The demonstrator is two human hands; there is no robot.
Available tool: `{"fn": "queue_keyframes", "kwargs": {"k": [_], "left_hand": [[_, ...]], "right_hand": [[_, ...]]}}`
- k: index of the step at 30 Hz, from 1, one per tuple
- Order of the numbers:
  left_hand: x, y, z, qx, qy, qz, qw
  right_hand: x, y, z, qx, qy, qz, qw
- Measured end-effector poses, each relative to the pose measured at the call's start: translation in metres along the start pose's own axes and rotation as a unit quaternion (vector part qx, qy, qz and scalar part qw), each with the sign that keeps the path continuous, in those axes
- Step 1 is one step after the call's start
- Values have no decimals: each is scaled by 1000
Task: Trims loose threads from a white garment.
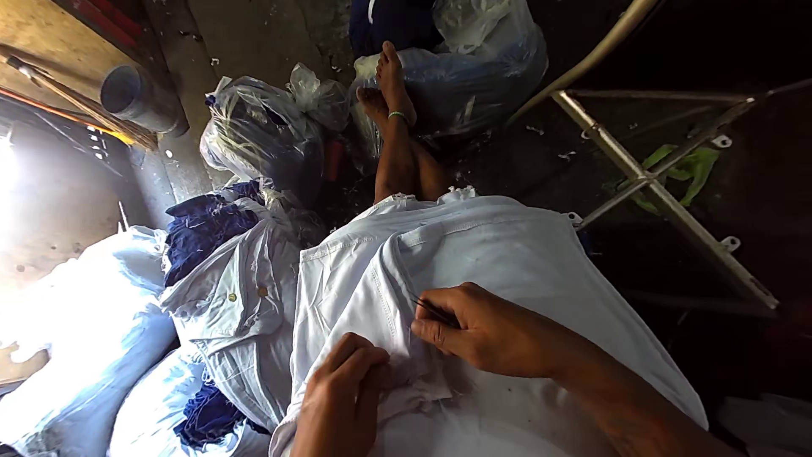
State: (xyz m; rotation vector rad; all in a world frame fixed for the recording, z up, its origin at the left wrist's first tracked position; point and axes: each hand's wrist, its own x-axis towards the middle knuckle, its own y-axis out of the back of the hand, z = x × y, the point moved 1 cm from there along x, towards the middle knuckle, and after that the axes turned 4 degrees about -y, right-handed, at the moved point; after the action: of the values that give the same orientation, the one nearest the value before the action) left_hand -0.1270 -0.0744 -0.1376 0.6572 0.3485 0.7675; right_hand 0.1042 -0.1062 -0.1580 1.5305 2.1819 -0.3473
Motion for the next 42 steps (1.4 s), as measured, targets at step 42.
{"fn": "queue_keyframes", "kwargs": {"k": [42], "left_hand": [[14, 7, 14, -208, 41, 143, 967]], "right_hand": [[6, -14, -15, 322, -24, -93, 942]]}}
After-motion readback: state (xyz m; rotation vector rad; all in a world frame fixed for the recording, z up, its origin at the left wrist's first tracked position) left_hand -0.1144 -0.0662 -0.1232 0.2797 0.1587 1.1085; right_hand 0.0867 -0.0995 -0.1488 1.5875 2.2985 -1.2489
